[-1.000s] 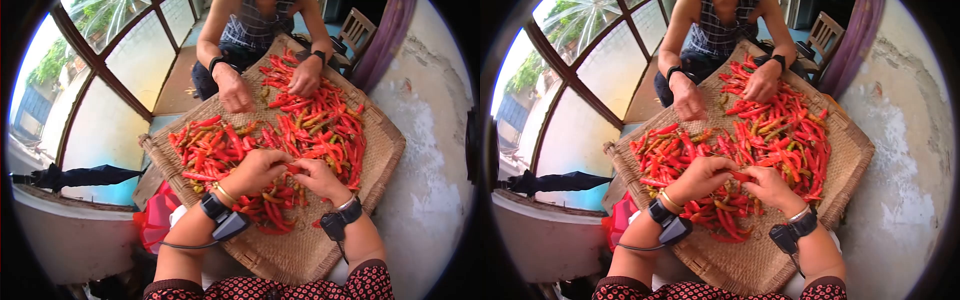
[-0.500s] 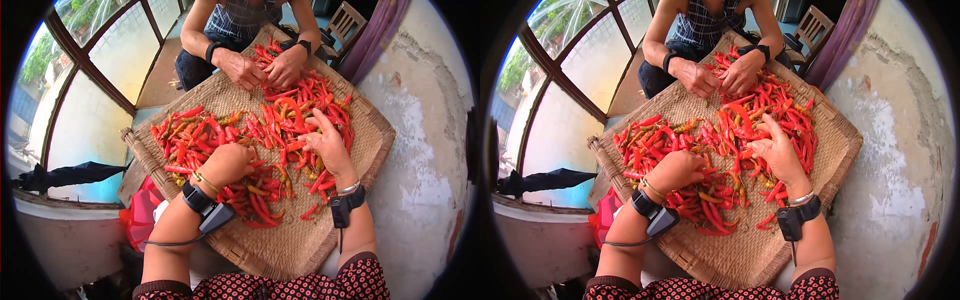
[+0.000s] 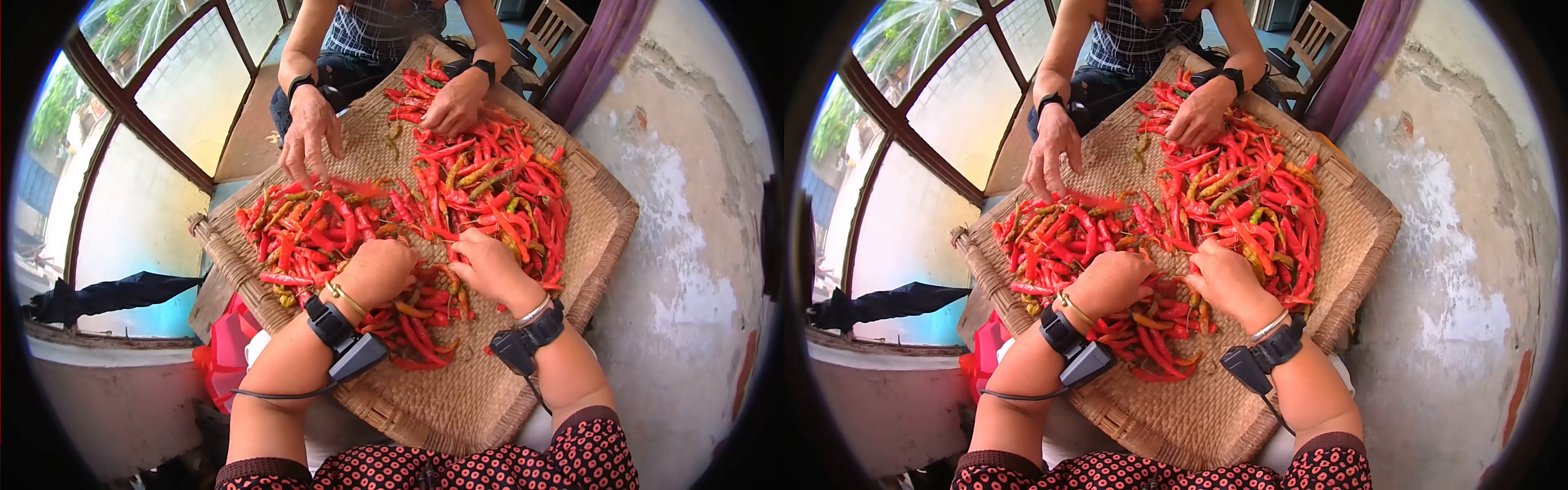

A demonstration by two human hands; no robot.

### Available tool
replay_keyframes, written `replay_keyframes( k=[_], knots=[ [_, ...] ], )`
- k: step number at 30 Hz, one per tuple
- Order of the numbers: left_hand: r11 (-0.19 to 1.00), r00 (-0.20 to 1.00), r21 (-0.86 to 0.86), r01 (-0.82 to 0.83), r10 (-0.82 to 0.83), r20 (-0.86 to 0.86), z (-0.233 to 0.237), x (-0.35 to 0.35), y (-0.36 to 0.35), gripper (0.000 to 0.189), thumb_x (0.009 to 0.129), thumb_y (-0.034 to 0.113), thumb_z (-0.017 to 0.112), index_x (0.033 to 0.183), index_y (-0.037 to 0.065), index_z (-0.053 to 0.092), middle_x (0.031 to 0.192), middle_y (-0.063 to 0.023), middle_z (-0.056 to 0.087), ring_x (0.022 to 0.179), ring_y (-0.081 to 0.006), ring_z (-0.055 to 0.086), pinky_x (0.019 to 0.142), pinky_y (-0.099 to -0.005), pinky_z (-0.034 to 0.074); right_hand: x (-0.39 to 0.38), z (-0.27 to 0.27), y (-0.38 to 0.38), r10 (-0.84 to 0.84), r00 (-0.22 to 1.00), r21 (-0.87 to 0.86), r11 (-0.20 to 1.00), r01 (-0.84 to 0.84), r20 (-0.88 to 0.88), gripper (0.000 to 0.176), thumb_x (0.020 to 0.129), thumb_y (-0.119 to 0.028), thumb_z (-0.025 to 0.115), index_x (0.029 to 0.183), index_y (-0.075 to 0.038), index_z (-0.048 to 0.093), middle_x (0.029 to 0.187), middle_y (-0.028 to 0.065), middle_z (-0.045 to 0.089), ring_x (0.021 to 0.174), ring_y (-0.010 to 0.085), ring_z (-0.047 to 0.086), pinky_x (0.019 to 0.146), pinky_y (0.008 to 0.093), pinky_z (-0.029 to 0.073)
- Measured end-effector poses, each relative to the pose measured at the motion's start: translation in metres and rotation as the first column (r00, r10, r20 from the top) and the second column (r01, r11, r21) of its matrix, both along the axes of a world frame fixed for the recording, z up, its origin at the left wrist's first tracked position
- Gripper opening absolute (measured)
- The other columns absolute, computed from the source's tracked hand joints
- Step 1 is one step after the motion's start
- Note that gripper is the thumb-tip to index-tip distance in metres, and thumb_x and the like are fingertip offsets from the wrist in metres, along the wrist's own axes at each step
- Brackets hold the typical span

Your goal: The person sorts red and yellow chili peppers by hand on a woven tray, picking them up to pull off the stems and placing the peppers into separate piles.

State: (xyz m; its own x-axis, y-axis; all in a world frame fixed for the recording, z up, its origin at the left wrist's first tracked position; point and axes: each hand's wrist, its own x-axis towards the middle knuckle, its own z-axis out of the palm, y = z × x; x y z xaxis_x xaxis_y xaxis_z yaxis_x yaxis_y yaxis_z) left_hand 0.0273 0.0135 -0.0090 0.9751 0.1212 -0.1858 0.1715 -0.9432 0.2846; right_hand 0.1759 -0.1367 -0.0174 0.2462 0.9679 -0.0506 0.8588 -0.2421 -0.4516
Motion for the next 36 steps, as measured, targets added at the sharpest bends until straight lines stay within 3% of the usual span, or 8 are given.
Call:
replay_keyframes(
  k=[5, 7, 9, 11, 13, 18, 25, 36],
  knots=[
    [0.993, 0.992, -0.12, -0.016, 0.031, 0.121, 0.003, -0.001, 0.009, 0.019, 0.075, 0.02, 0.056, 0.082, 0.004, 0.064, 0.075, -0.0152, 0.064, 0.072, -0.0315, 0.063, 0.064, -0.0399, 0.051, 0.016, 0.023, -0.003, 0.136, 0.953, 0.149, 0.984, -0.099, -0.269, 0.032, 0.076, -0.009, 0.064, 0.106, 0.0, 0.058, 0.103, 0.0106, 0.057, 0.086, 0.0213, 0.059, 0.075, 0.031, 0.047],
    [0.983, 0.985, -0.181, 0.006, 0.026, 0.172, 0.008, -0.004, 0.012, 0.019, 0.076, 0.017, 0.058, 0.088, 0.004, 0.065, 0.074, -0.0147, 0.064, 0.071, -0.0277, 0.064, 0.062, -0.0365, 0.051, 0.015, 0.032, -0.002, -0.073, 0.869, 0.324, 0.91, 0.259, -0.49, 0.035, 0.074, -0.012, 0.067, 0.106, 0.0, 0.058, 0.101, 0.0121, 0.056, 0.088, 0.025, 0.059, 0.078, 0.0339, 0.047],
    [0.711, 0.956, -0.692, -0.128, 0.273, 0.103, 0.017, -0.004, 0.013, 0.014, 0.08, 0.009, 0.061, 0.093, 0.003, 0.064, 0.071, -0.0035, 0.062, 0.065, -0.011, 0.059, 0.062, -0.026, 0.048, 0.018, 0.035, 0.0, -0.184, 0.958, 0.536, 0.797, 0.277, -0.221, 0.045, 0.074, -0.01, 0.067, 0.116, -0.001, 0.053, 0.117, 0.0156, 0.047, 0.104, 0.0237, 0.052, 0.081, 0.0303, 0.047],
    [0.602, 0.946, -0.785, -0.146, 0.316, 0.067, 0.016, -0.002, 0.013, 0.013, 0.083, 0.006, 0.062, 0.095, 0.0, 0.063, 0.076, 0.0029, 0.06, 0.071, -0.0031, 0.052, 0.065, -0.0198, 0.045, 0.022, 0.036, -0.003, -0.183, 0.973, 0.542, 0.808, 0.231, -0.142, 0.041, 0.078, -0.009, 0.064, 0.117, -0.001, 0.053, 0.113, 0.0125, 0.05, 0.1, 0.0189, 0.053, 0.082, 0.0279, 0.046],
    [0.306, 0.907, -0.943, -0.134, 0.422, 0.008, 0.014, 0.0, 0.011, 0.013, 0.086, 0.008, 0.061, 0.096, 0.001, 0.063, 0.083, 0.0039, 0.061, 0.075, -0.0035, 0.053, 0.068, -0.0201, 0.045, 0.013, 0.033, -0.004, -0.028, 0.729, 0.309, 0.894, 0.324, -0.684, 0.036, 0.083, -0.01, 0.061, 0.117, 0.0, 0.053, 0.108, 0.0079, 0.054, 0.096, 0.0142, 0.055, 0.083, 0.0269, 0.046],
    [0.112, 0.912, -0.991, -0.073, 0.41, -0.021, 0.006, 0.004, -0.001, 0.015, 0.086, 0.011, 0.061, 0.097, 0.001, 0.064, 0.084, 0.0041, 0.061, 0.077, -0.0024, 0.052, 0.07, -0.0188, 0.045, -0.02, 0.027, 0.002, 0.078, 0.302, 0.166, 0.946, 0.278, -0.95, 0.032, 0.086, -0.011, 0.06, 0.115, 0.0, 0.053, 0.097, 0.0011, 0.057, 0.086, 0.006, 0.054, 0.075, 0.0221, 0.047],
    [0.339, 0.902, -0.91, -0.239, 0.425, -0.078, 0.009, 0.007, -0.012, 0.016, 0.088, 0.013, 0.06, 0.096, 0.001, 0.066, 0.077, 0.0041, 0.061, 0.066, -0.003, 0.053, 0.06, -0.0196, 0.046, -0.015, 0.025, -0.001, -0.076, 0.381, 0.074, 0.929, 0.363, -0.921, 0.013, 0.088, -0.015, 0.058, 0.092, -0.003, 0.059, 0.076, -0.002, 0.058, 0.061, 0.0036, 0.053, 0.054, 0.019, 0.045],
    [0.029, 0.767, -0.992, -0.125, 0.637, -0.079, 0.003, 0.008, 0.003, 0.013, 0.089, 0.016, 0.056, 0.088, 0.004, 0.062, 0.071, 0.0046, 0.057, 0.059, -0.0037, 0.051, 0.055, -0.0193, 0.043, 0.028, 0.052, -0.019, -0.162, 0.662, 0.237, 0.85, 0.47, -0.732, 0.015, 0.086, -0.009, 0.059, 0.096, 0.001, 0.062, 0.07, -0.0002, 0.058, 0.057, 0.0046, 0.053, 0.053, 0.0197, 0.044]
  ],
)
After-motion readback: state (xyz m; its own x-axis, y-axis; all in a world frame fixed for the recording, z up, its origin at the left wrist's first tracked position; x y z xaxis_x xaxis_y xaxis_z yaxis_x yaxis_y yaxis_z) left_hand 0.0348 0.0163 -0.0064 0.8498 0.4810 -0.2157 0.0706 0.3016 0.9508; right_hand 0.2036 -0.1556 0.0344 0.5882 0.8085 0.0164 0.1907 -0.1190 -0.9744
